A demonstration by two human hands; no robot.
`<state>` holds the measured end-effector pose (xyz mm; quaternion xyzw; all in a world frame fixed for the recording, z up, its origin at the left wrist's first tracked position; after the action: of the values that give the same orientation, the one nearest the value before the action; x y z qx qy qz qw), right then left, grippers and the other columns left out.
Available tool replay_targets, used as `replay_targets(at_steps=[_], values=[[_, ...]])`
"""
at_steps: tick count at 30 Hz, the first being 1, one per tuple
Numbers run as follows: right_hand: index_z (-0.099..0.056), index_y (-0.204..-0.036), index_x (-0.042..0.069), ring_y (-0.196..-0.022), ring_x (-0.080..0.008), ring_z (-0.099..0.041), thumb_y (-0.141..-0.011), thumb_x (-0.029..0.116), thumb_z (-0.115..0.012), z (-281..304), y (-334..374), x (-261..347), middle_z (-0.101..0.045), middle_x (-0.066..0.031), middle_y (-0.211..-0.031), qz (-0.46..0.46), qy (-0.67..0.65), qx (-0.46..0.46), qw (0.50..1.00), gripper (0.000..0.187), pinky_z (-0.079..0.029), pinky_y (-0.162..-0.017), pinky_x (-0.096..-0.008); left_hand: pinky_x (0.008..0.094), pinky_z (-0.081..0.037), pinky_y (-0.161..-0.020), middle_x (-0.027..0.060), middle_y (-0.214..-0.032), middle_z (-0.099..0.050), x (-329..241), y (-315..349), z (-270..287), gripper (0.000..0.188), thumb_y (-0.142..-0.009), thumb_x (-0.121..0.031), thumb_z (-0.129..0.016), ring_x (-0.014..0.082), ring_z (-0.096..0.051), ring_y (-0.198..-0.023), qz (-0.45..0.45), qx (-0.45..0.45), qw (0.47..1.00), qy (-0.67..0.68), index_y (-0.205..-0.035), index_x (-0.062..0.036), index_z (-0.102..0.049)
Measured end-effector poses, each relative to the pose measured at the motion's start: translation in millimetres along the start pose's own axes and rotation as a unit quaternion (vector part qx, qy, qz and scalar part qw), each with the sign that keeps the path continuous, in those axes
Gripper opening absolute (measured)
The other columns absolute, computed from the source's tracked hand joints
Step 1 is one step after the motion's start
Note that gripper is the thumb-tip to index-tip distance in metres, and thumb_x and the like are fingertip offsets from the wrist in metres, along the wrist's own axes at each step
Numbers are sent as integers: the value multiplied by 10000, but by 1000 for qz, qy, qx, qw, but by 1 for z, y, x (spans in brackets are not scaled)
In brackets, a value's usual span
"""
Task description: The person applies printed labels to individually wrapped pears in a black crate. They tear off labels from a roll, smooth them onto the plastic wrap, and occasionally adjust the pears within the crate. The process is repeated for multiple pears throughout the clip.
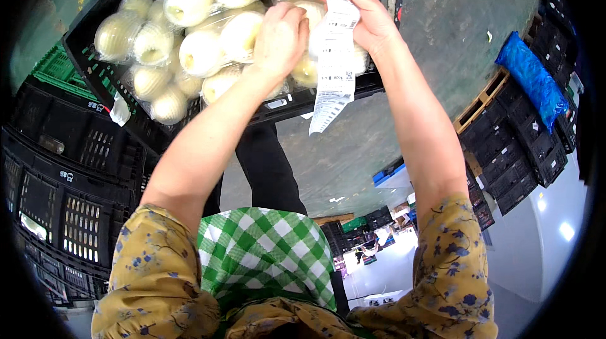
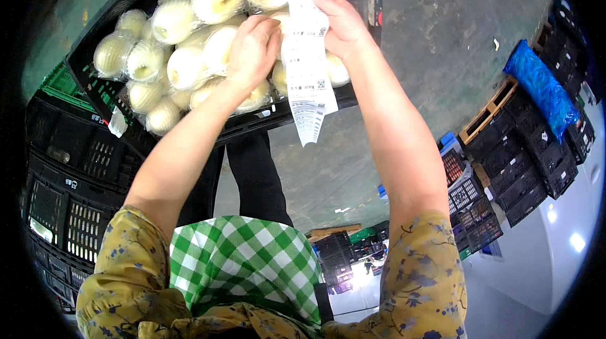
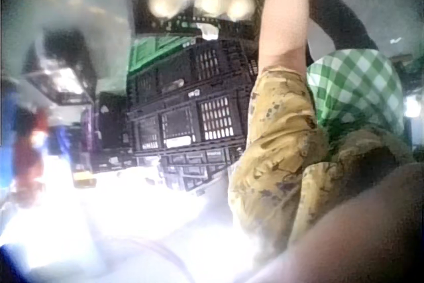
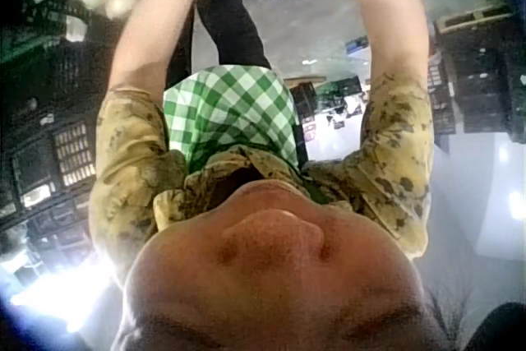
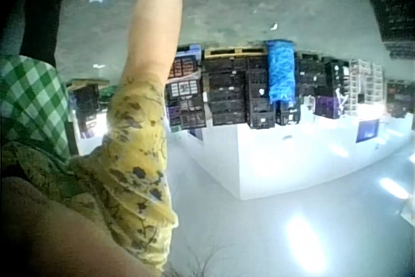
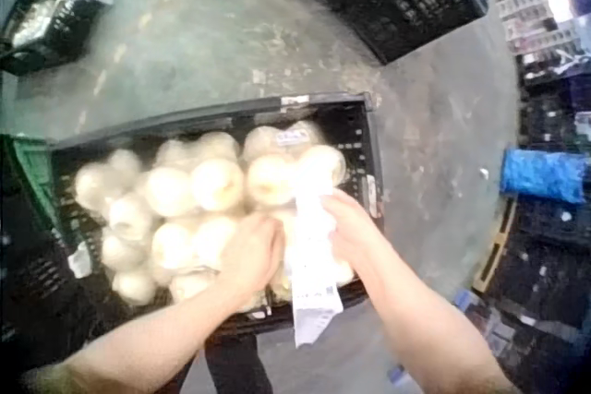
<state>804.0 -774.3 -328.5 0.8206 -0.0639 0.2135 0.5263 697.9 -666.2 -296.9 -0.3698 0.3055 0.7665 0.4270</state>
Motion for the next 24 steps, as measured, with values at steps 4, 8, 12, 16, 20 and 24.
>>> replay_targets(at_steps=[4,8,12,16,20,24], values=[[-510,-1139,-15,-1062,-263,-551,-883,138,-509,-12,0,14,-558,-175,-1144,18,-11,56,998,298,-497,-831,-371,369,-454,-790,154,-907,-596,18,2,-9,164,-789,-65,-540,320,-558,-884,76,-16,996,33,-911,12,-617],[-530,-1064,2,-841,-156,-618,-871,132,-539,-17,-3,21,-620,-72,-951,26,0,80,996,233,-519,-749,-299,396,-434,-831,148,-966,-614,22,-24,-20,267,-785,-60,-466,332,-559,-863,34,45,998,-28,-1016,-26,-596],[-528,-1094,-35,-975,-249,-597,-867,153,-547,-21,7,29,-603,-183,-1035,2,148,44,988,295,-517,-796,-368,405,-413,-891,145,-971,-624,34,-45,-36,347,-758,-133,-469,319,-568,-932,80,196,973,-91,-1079,-82,-590],[-548,-1007,-69,-785,-201,-637,-842,145,-592,0,25,29,-628,-154,-930,-96,250,-81,960,275,-538,-660,-318,394,-428,-889,169,-1008,-612,40,-45,-39,365,-733,-125,-459,314,-554,-999,99,225,968,-47,-1064,-60,-601],[-550,-970,-114,-735,-192,-631,-849,138,-579,8,6,23,-631,-163,-889,-151,350,-140,914,281,-523,-626,-312,373,-398,-933,179,-1103,-573,52,-40,-51,450,-733,-77,-475,307,-532,-1053,108,280,954,-5,-1180,-51,-529],[-567,-964,-132,-760,-245,-625,-789,130,-626,30,-25,6,-628,-178,-907,-155,448,-194,859,320,-482,-636,-372,366,-391,-947,193,-1105,-567,51,-34,-52,475,-725,-42,-466,313,-528,-1058,117,313,941,48,-1198,-46,-509]])
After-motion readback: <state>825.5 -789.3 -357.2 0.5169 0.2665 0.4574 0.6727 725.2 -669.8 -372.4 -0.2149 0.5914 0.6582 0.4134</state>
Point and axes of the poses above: each hand's wrist, its own y-axis away from the middle knuckle, its own z-axis out of the back of the hand, x = y × z, the point moved 7 cm from there along -y, towards the middle knuckle
